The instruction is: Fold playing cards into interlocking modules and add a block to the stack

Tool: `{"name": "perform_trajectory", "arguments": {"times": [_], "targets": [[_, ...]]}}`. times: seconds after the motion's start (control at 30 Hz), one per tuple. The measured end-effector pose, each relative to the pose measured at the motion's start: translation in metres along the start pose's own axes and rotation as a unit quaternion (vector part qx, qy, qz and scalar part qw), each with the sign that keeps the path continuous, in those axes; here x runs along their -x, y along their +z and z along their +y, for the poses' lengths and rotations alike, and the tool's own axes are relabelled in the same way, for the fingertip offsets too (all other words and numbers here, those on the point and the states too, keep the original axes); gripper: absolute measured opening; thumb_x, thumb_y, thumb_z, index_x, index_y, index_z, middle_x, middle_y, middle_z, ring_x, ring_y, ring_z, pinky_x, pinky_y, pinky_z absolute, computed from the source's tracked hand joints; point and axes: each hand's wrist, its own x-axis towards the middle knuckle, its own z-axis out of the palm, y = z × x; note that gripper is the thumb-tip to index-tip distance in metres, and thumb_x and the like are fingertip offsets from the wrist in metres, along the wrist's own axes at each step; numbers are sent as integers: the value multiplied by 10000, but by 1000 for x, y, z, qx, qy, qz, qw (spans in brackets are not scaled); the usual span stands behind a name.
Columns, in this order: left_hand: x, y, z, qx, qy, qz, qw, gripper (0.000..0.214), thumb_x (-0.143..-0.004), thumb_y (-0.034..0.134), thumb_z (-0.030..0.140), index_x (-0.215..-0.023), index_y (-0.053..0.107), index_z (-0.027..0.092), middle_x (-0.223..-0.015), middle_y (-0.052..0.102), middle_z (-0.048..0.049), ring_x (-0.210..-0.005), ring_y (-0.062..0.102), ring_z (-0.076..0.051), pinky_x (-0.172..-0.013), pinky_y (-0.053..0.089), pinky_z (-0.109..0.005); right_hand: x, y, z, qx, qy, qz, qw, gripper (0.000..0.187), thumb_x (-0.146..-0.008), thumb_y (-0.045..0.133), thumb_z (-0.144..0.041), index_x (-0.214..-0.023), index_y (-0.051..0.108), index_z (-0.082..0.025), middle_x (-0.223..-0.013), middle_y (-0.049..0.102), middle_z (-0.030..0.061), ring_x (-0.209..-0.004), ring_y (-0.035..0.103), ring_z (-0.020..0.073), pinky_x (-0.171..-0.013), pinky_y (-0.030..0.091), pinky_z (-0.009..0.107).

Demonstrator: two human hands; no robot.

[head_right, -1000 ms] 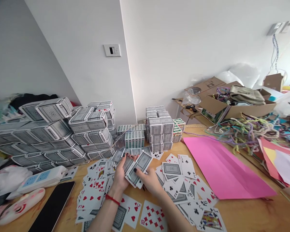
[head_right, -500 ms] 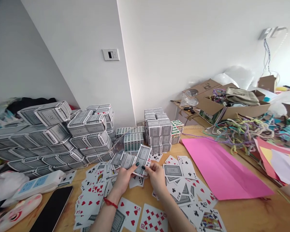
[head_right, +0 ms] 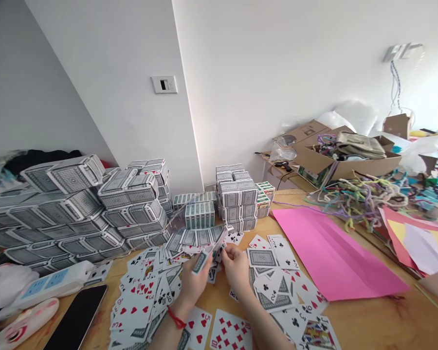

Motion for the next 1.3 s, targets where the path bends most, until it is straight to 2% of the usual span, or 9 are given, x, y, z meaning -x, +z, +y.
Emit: {"name": "perform_trajectory", "arguments": {"times": [0.2,0.37,0.43,0.53,0.67,0.73,0.9,1.1,1.3], "targets": [[9,9,7,28,-8,-59,998,339,-608,662,1,-854,714,229,-954,696,-67,-946,601,-230,-883,386,-237,7,3,-2,23,-26,53,998,241,-683,585,-411,-639,569,-174,-640,662,57,-629,618,223,-577,454,284],[3,11,2,-51,42,142,988,102,-630,698,128,-590,700,222,-675,693,-53,-697,627,-213,-699,439,-232,5,9,-1,-63,-24,-12,998,318,-662,613,-450,-790,598,-160,-737,681,74,-695,632,230,-641,479,304],[4,11,-2,-81,60,170,980,102,-626,707,148,-554,690,218,-616,676,-51,-637,617,-203,-652,436,-229,5,11,-2,-55,-19,-17,998,311,-664,612,-448,-775,598,-158,-722,681,76,-677,632,229,-607,473,295],[9,11,-6,-117,98,84,985,62,-653,688,171,-670,722,220,-692,698,-66,-685,628,-213,-673,447,-233,9,12,-4,-25,-17,3,1000,267,-681,592,-424,-729,591,-161,-683,678,74,-648,630,228,-562,461,280],[15,12,-7,-181,142,-13,973,303,-698,644,211,-997,675,247,-966,694,-69,-890,620,-245,-822,446,-291,14,11,-6,13,-27,44,999,190,-687,572,-358,-687,590,-169,-666,683,63,-667,638,226,-601,467,275],[12,11,-9,-232,158,-6,960,251,-736,598,251,-972,680,229,-891,709,-69,-790,644,-230,-741,489,-300,14,10,-6,22,-30,53,998,183,-680,568,-349,-688,595,-168,-679,689,65,-667,643,227,-613,471,278],[5,8,-13,-333,183,121,917,220,-790,526,301,-770,697,164,-685,704,-85,-614,654,-213,-557,512,-271,12,12,-6,-20,-31,13,999,192,-662,581,-334,-727,613,-156,-737,698,83,-691,652,233,-636,485,289],[11,8,-8,-348,256,-59,900,345,-810,480,209,-1140,580,218,-1053,664,-84,-931,630,-216,-809,492,-306,12,11,-6,-74,-15,11,997,125,-629,615,-286,-642,567,-170,-618,674,57,-598,631,218,-553,468,273],[2,9,-10,-323,157,93,929,197,-780,538,287,-711,686,176,-627,688,-74,-581,642,-202,-543,494,-258,8,11,0,-75,-6,-8,997,264,-659,602,-396,-758,622,-151,-695,689,78,-640,640,230,-613,491,310]]}}
